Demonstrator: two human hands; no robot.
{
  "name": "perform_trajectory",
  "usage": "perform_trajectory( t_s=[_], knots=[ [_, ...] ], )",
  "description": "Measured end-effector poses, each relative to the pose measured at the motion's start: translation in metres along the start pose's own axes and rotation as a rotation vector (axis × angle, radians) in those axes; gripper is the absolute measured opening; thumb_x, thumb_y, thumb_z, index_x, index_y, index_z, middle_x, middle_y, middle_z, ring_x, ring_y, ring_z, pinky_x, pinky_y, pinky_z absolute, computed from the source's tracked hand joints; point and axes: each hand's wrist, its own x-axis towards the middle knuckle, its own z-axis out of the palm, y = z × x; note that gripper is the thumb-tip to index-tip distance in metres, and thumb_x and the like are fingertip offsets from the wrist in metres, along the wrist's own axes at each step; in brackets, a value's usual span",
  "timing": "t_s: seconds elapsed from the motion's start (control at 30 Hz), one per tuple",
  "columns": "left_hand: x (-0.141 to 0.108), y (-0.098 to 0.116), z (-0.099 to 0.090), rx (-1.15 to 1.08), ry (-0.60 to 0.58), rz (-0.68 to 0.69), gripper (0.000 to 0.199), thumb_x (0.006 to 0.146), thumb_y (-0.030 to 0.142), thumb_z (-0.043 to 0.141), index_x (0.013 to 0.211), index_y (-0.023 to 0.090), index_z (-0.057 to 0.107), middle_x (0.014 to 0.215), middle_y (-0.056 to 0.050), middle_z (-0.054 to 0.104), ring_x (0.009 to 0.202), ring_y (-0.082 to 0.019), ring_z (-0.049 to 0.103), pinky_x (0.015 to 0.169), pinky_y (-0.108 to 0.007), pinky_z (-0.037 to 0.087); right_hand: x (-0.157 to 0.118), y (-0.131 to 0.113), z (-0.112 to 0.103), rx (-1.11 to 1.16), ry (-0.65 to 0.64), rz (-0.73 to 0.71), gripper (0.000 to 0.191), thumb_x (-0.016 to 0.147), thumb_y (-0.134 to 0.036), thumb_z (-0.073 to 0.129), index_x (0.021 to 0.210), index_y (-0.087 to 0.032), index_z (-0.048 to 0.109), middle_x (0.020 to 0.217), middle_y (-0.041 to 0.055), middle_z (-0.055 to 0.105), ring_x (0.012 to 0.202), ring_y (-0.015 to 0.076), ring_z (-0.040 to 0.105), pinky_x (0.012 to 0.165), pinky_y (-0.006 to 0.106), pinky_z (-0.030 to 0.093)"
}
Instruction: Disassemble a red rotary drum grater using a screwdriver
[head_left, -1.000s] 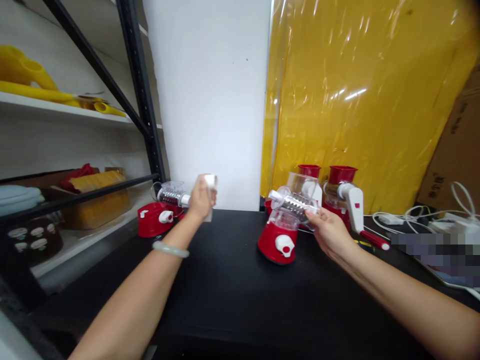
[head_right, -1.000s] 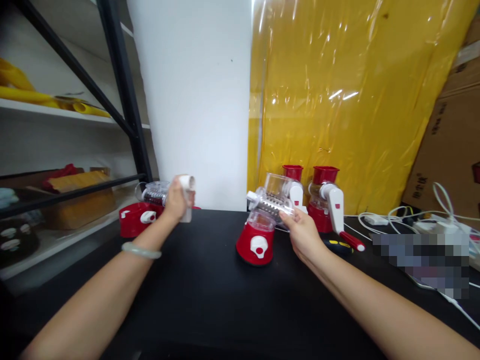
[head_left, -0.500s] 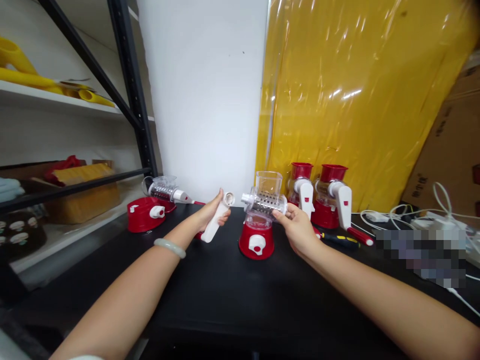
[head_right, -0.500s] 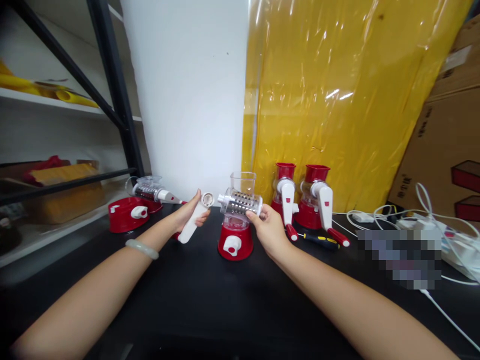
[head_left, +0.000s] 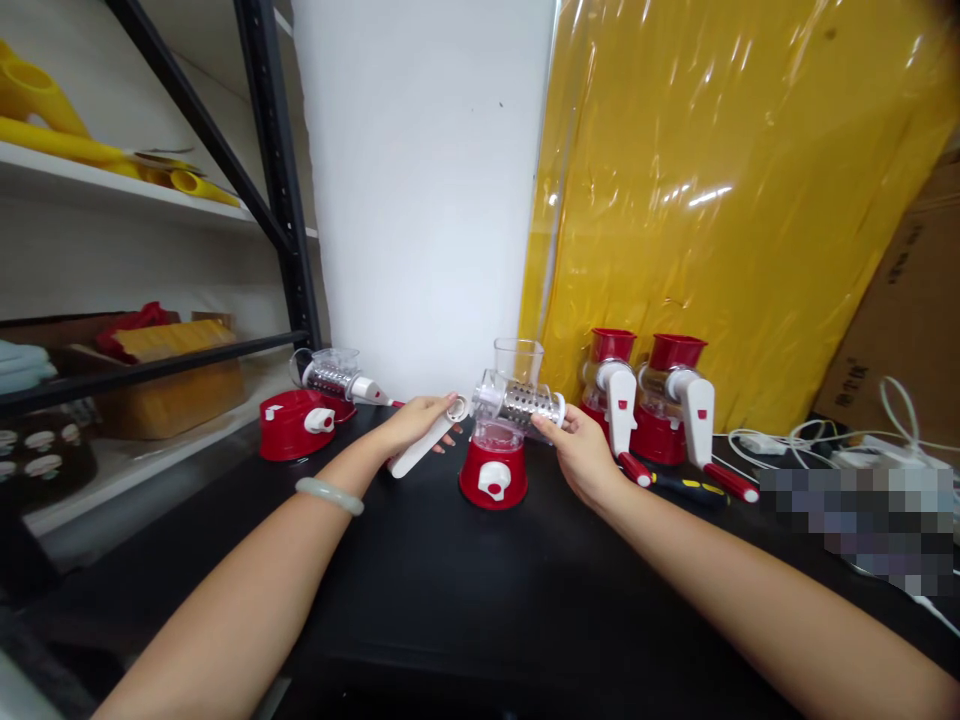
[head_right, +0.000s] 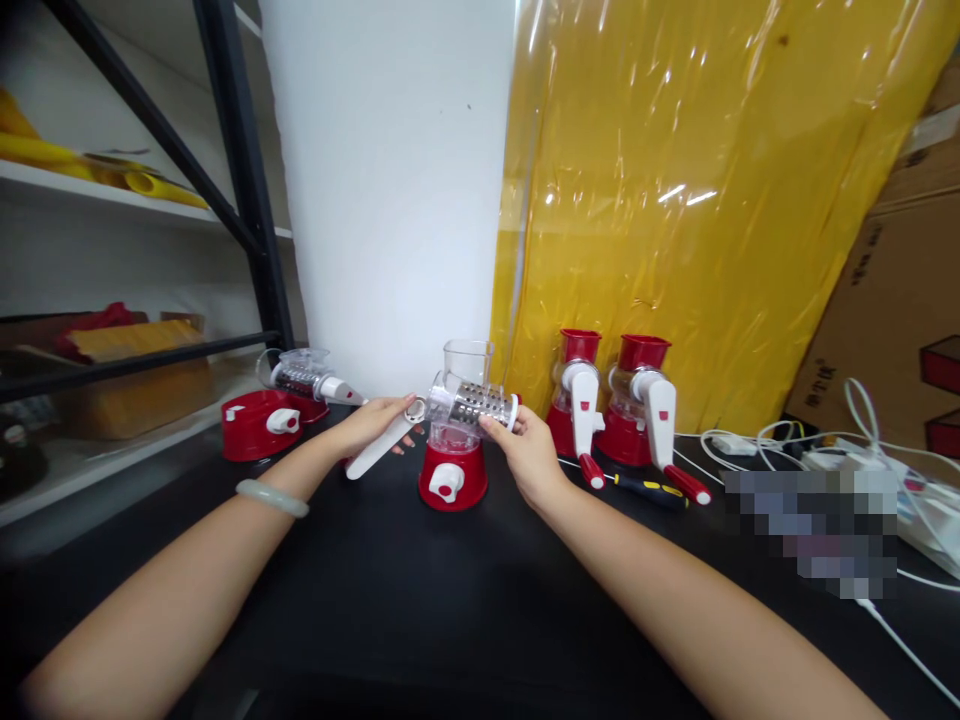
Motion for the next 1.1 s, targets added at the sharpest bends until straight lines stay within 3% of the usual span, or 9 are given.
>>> perform_trajectory(
  t_s=[0.13, 0.27, 0.57, 0.7, 0.87, 1.1],
  knots=[
    [-0.002, -0.001, 0.002, 0.264, 0.068, 0.111, 0.047, 0.086, 0.066, 0.053, 0.094, 0.021, 0.056, 0.070, -0.004, 0.067, 0.050, -0.020, 0.064, 0.041, -0.029, 0.047, -0.001, -0.008, -0.013, 0.002, -0.011, -0.006, 0.046, 0.071, -0.064, 0.076, 0.082, -0.021, 0.064, 0.088, 0.0055, 0.076, 0.092, 0.0250, 0.070, 0.087, 0.041, 0.053],
    [-0.006, -0.004, 0.000, 0.541, 0.055, 0.112, 0.039, 0.088, 0.059, 0.054, 0.097, 0.022, 0.047, 0.066, 0.001, 0.059, 0.049, -0.018, 0.060, 0.045, -0.028, 0.048, -0.003, -0.017, -0.033, -0.053, -0.003, -0.009, 0.044, 0.071, -0.061, 0.079, 0.084, -0.022, 0.064, 0.086, 0.0036, 0.074, 0.092, 0.0247, 0.069, 0.086, 0.039, 0.052],
    [-0.006, -0.010, 0.000, 0.712, -0.050, 0.073, 0.030, 0.088, 0.051, 0.050, 0.096, 0.023, 0.043, 0.070, -0.002, 0.063, 0.062, -0.023, 0.066, 0.053, -0.029, 0.047, -0.031, -0.061, -0.093, -0.258, 0.099, -0.038, 0.032, 0.083, -0.053, 0.074, 0.096, -0.024, 0.067, 0.091, -0.0002, 0.072, 0.086, 0.0186, 0.064, 0.085, 0.031, 0.048],
    [-0.004, -0.012, 0.001, 0.909, -0.021, 0.166, 0.031, 0.089, 0.052, 0.046, 0.095, 0.022, 0.048, 0.082, -0.007, 0.070, 0.076, -0.025, 0.068, 0.066, -0.031, 0.047, -0.050, -0.080, -0.111, -0.301, 0.042, -0.004, 0.031, 0.084, -0.052, 0.073, 0.096, -0.024, 0.069, 0.094, 0.0015, 0.072, 0.088, 0.0198, 0.064, 0.083, 0.030, 0.047],
    [0.000, -0.017, -0.001, 1.040, 0.025, 0.221, 0.038, 0.089, 0.053, 0.044, 0.101, 0.019, 0.054, 0.093, -0.013, 0.072, 0.085, -0.028, 0.068, 0.072, -0.034, 0.047, -0.070, -0.074, -0.113, -0.380, -0.176, 0.218, 0.039, 0.082, -0.059, 0.072, 0.090, -0.021, 0.070, 0.091, 0.0055, 0.072, 0.085, 0.0220, 0.063, 0.082, 0.033, 0.047],
    [0.003, -0.020, 0.001, 1.085, -0.049, 0.269, 0.033, 0.085, 0.042, 0.051, 0.100, 0.015, 0.064, 0.107, -0.017, 0.072, 0.096, -0.030, 0.069, 0.084, -0.036, 0.049, -0.072, -0.036, -0.089, -0.369, -0.230, 0.326, 0.052, 0.072, -0.071, 0.071, 0.077, -0.020, 0.064, 0.075, 0.0039, 0.066, 0.074, 0.0209, 0.059, 0.075, 0.034, 0.045]
  ],
)
